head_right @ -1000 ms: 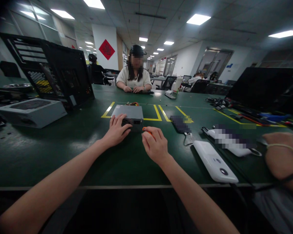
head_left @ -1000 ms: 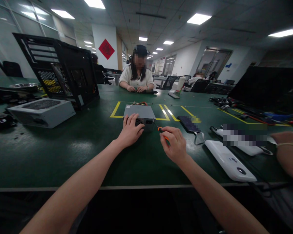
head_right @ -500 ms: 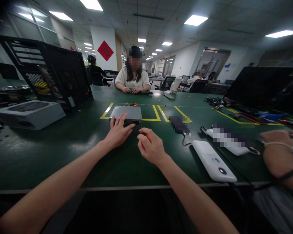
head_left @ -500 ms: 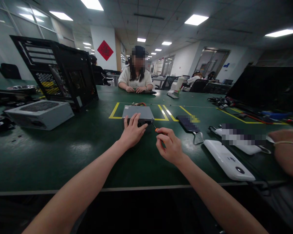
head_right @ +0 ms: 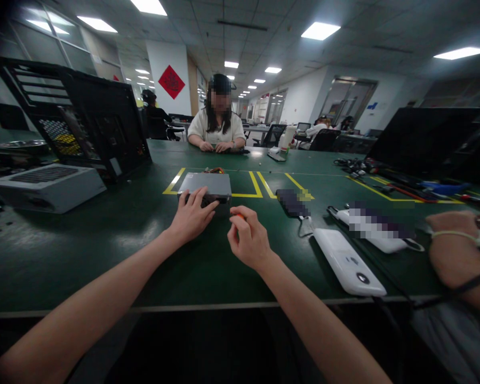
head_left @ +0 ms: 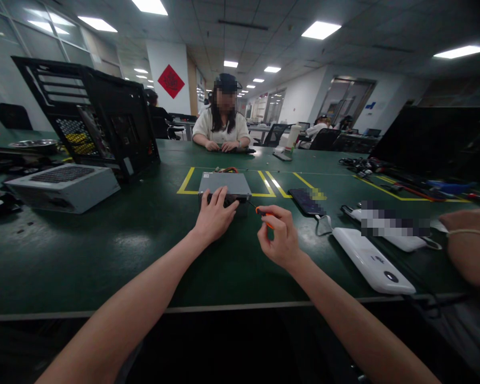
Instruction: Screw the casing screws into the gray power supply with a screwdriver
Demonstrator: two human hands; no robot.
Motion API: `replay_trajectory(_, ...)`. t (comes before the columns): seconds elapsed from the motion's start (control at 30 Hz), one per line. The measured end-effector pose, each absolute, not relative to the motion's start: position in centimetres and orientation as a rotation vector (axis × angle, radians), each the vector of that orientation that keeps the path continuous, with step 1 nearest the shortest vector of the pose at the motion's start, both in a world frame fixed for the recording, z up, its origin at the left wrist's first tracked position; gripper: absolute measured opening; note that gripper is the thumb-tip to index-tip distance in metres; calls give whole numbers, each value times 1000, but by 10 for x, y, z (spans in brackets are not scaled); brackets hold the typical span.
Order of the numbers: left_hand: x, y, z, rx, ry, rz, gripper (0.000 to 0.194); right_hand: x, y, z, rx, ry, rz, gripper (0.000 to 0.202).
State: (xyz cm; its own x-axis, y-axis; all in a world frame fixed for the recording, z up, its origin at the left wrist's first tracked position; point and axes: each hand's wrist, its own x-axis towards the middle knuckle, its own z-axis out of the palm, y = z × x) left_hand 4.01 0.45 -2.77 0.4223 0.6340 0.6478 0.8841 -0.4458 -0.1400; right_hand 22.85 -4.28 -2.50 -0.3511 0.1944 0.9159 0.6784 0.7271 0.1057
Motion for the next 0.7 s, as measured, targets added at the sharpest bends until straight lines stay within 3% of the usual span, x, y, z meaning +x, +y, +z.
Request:
replay_trajectory(0.17,39,4,-28,-2234,-1290,-720,32,230,-42,-26,-755,-1925,-678,31)
replay_trajectory(0.3,39,3,-28,-2259,-1276,-719,33,231,-41,-25,-696,-1973,-641,38)
replay_trajectory(0.7,50,4,-35,-2307,-1233,-683,38,231,-39,-30,-700,-2033,-617,31)
